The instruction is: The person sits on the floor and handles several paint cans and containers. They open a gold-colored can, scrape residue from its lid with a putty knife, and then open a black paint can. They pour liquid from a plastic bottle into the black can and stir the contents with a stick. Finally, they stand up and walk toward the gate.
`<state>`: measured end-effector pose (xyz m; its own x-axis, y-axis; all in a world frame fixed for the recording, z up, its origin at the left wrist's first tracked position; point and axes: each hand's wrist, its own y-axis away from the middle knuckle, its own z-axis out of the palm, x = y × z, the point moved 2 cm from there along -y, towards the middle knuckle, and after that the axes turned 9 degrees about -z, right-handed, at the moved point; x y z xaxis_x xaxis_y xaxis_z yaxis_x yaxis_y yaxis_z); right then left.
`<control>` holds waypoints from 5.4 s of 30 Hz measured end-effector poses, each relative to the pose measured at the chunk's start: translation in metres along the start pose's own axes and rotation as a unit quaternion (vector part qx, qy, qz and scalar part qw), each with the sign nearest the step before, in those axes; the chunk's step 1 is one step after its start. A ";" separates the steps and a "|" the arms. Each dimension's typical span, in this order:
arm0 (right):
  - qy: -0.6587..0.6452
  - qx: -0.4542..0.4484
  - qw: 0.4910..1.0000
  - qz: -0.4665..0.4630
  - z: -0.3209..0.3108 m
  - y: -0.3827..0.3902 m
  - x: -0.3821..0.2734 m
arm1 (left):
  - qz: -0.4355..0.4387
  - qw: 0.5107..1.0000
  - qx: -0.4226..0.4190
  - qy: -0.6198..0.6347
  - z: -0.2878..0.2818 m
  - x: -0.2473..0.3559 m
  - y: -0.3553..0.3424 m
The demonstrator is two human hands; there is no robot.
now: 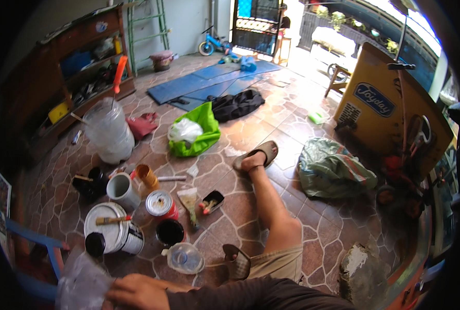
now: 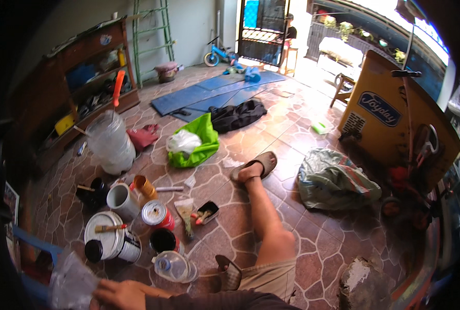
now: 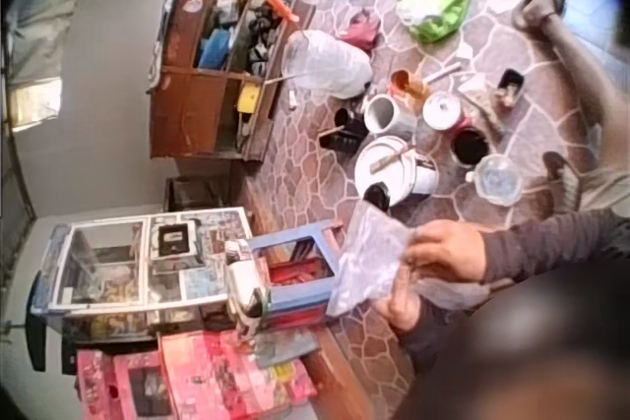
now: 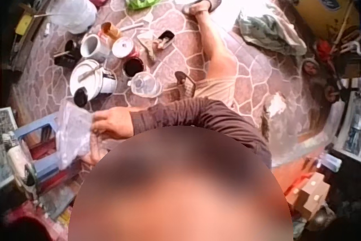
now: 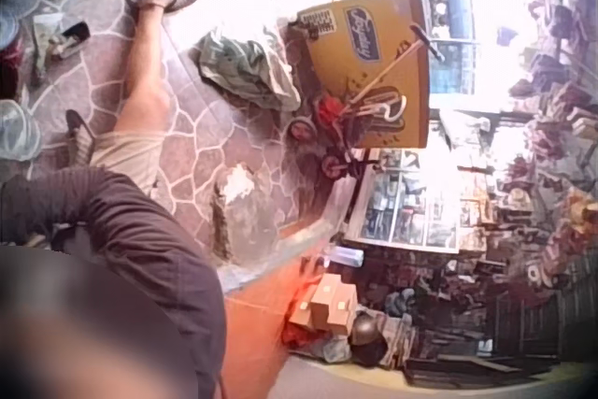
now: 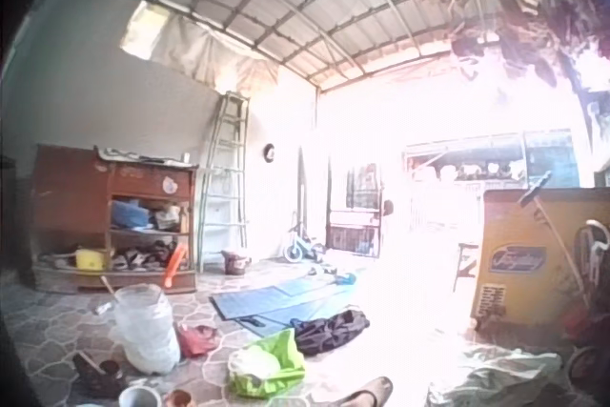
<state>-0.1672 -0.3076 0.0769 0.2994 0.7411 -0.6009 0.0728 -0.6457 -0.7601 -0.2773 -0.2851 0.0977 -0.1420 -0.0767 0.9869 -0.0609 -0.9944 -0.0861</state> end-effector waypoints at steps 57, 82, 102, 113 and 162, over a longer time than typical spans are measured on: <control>-0.051 0.121 0.957 0.260 -0.144 0.086 0.092 | 0.272 0.897 -0.139 -0.319 0.097 -0.122 -0.002; -0.028 0.037 0.971 0.234 -0.151 0.058 0.002 | 0.052 0.943 -0.321 -0.069 0.095 -0.034 -0.014; -0.119 0.097 0.921 0.359 -0.149 0.081 0.007 | -0.260 0.903 -0.314 0.137 0.102 -0.036 -0.002; -0.006 0.042 0.980 0.194 -0.158 0.056 0.002 | -0.218 0.879 -0.345 0.247 0.105 -0.047 -0.003; 0.189 -0.176 0.935 0.243 -0.126 0.052 0.052 | 0.294 0.896 -0.236 -0.236 0.091 -0.136 -0.020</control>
<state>-0.0281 -0.3257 0.0369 0.6879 0.2704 -0.6735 0.1300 -0.9589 -0.2522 -0.1674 -0.2617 -0.0221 0.1408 -0.7095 0.6905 -0.5393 -0.6399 -0.5475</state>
